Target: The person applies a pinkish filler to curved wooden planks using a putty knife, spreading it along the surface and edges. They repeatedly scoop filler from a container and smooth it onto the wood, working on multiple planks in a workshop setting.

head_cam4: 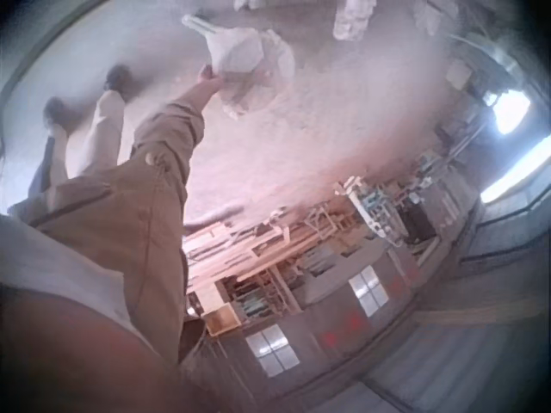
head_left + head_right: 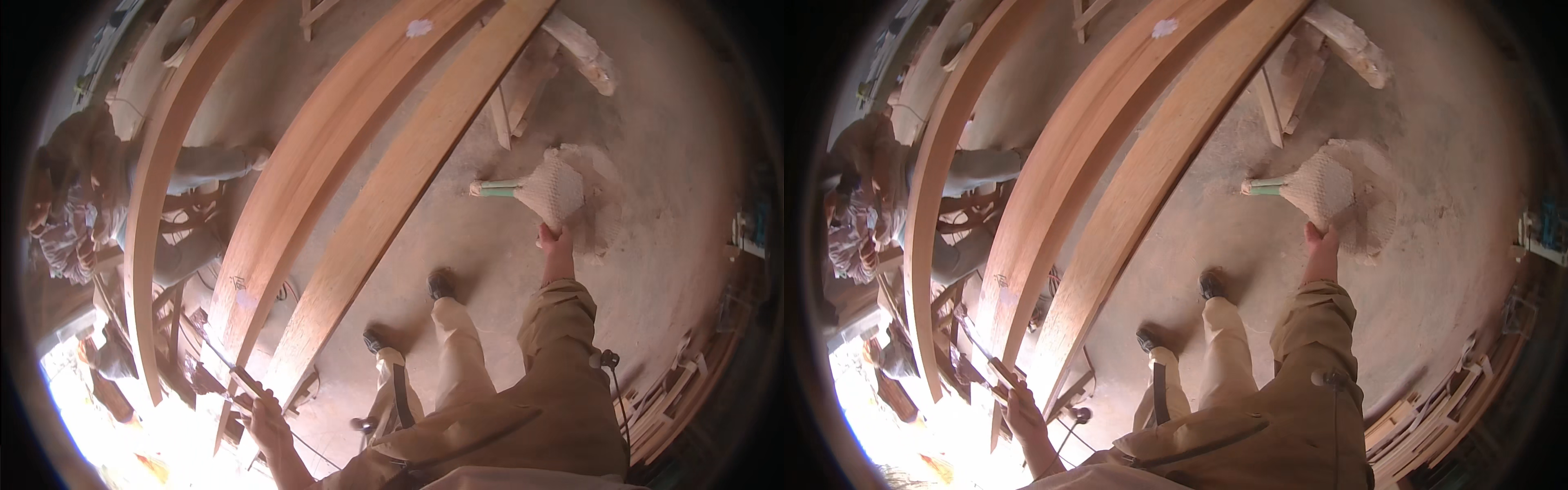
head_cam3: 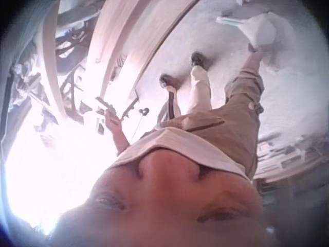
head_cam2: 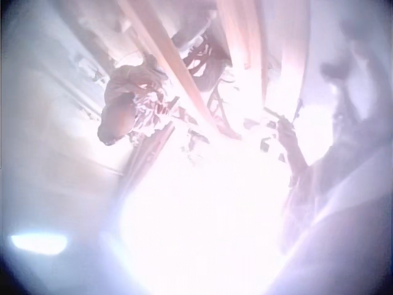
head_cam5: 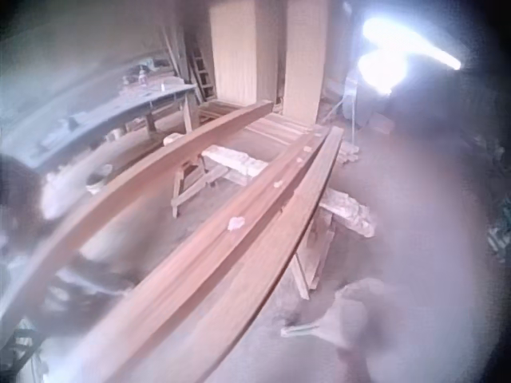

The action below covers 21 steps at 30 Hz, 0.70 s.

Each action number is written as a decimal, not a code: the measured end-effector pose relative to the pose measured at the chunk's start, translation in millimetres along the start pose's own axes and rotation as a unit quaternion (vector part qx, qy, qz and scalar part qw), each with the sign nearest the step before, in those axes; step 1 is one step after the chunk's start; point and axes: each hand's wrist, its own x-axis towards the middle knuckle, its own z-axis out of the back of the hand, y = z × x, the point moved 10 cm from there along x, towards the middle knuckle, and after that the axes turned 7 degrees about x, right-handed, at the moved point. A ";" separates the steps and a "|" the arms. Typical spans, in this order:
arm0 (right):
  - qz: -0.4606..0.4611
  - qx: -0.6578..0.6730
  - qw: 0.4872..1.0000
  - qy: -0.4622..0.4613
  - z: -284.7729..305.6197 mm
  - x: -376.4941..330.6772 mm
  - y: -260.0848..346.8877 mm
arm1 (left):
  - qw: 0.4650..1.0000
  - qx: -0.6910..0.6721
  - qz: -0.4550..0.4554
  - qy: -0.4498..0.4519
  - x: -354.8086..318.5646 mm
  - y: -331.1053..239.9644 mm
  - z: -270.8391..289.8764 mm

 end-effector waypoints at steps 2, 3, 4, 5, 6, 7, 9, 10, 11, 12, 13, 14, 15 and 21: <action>0.041 0.041 0.996 -0.064 -1.8 -17.9 1.1 | 0.999 0.008 0.015 -0.052 -1.7 0.1 -2.1; 0.042 0.068 0.993 -0.086 1.3 -18.5 3.3 | 0.998 0.007 0.030 -0.049 1.3 1.9 0.8; 0.045 0.097 0.988 -0.107 6.1 -18.2 6.8 | 0.999 0.009 0.032 -0.021 4.7 0.1 -1.5; 0.042 0.088 0.993 -0.072 4.5 -3.2 14.4 | 0.999 0.009 0.033 0.007 7.0 0.3 -4.6; 0.041 0.080 0.995 -0.034 5.4 20.7 26.0 | 0.999 0.026 0.033 -0.002 10.5 -2.0 -4.0; 0.036 0.070 0.997 0.000 3.6 32.6 26.1 | 0.998 0.017 0.030 -0.059 10.5 3.0 13.5; 0.029 0.043 0.998 -0.032 9.6 8.7 8.3 | 0.998 0.004 0.007 -0.068 6.6 -13.9 6.5; 0.034 0.035 0.998 -0.050 17.8 -11.6 7.3 | 0.997 -0.005 0.008 -0.075 7.5 -12.9 16.6; 0.039 0.025 0.998 -0.041 29.4 -18.3 3.3 | 0.997 -0.015 0.008 -0.078 8.4 -11.1 29.2; 0.045 0.016 0.998 -0.031 47.3 -18.5 -2.4 | 0.996 -0.025 0.007 -0.080 8.3 -9.2 43.2; 0.054 0.010 0.998 -0.017 65.0 -16.5 -4.9 | 0.996 -0.030 0.010 -0.081 9.2 -4.9 58.2; -0.005 0.024 1.000 -0.015 86.9 -8.3 -13.9 | 0.996 -0.034 0.013 -0.081 10.1 -1.0 74.5; -0.004 0.012 1.000 -0.020 113.3 -14.4 -25.0 | 0.996 -0.032 0.014 -0.087 7.1 -0.1 92.3; -0.010 -0.001 0.998 0.057 252.3 -66.0 -69.0 | 0.999 -0.015 0.012 -0.026 17.7 19.7 216.7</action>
